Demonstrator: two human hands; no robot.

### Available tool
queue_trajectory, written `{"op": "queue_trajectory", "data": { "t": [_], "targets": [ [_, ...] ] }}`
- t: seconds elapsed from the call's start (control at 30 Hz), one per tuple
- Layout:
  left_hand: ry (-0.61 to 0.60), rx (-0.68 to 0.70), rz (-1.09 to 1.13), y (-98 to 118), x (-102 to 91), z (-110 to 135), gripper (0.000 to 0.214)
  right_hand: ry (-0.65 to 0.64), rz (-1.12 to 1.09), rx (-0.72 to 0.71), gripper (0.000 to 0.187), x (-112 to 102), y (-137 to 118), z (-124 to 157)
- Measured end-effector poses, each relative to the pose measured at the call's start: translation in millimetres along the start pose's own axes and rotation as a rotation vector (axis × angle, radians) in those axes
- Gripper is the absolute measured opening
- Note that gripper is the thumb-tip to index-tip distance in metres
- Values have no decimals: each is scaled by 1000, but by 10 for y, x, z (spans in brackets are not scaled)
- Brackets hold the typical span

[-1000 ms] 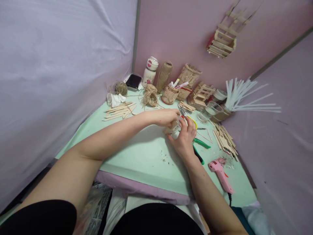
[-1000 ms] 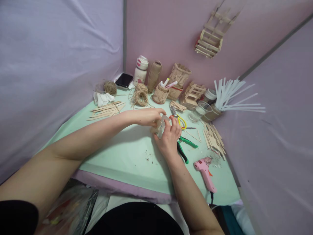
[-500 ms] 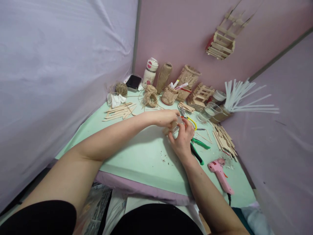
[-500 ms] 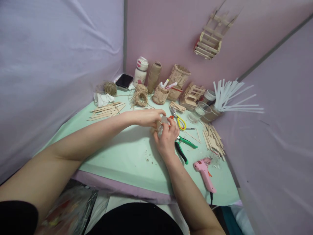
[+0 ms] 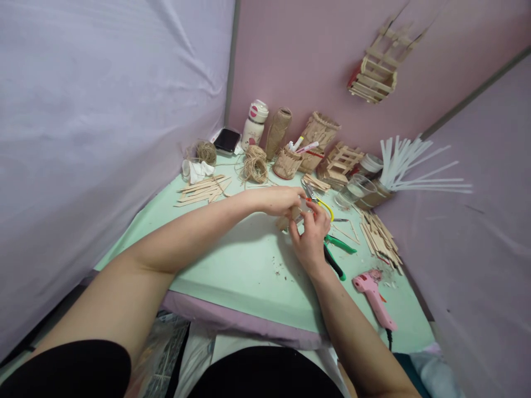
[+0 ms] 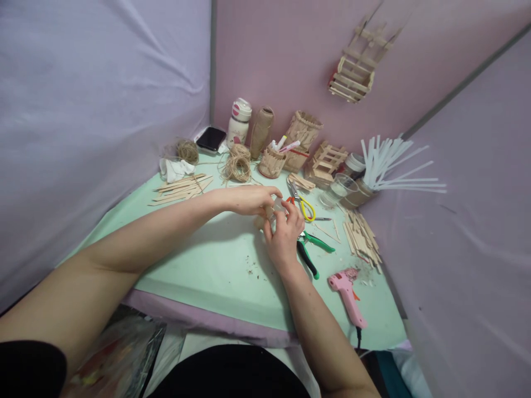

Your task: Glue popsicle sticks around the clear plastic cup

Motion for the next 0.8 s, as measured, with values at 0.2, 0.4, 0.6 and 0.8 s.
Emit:
{"op": "queue_trajectory", "data": {
  "t": [0.2,0.4,0.6,0.8],
  "targets": [
    [-13,-18,8,7,-21,24,17,5,-60,-1,30,-18,30,-11],
    [66,-55,125,-75,21,70,54,-33,-294,106,53,-40,169,-28],
    [139,-115,310,-275,245,153,110,-198,-544,356,78,84,377,-42],
    [155,-206,518,-406,543,208,120,-438,-683,473,100,268,437,13]
  ]
}}
Point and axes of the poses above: each hand's wrist, its own z-axis away from the middle knuckle, its own x-axis out of the palm, y = z × x, the point moved 5 cm from there along -z, towards the middle knuckle, and after that the axes turned 12 degrees about x, right-handed, at the moved point
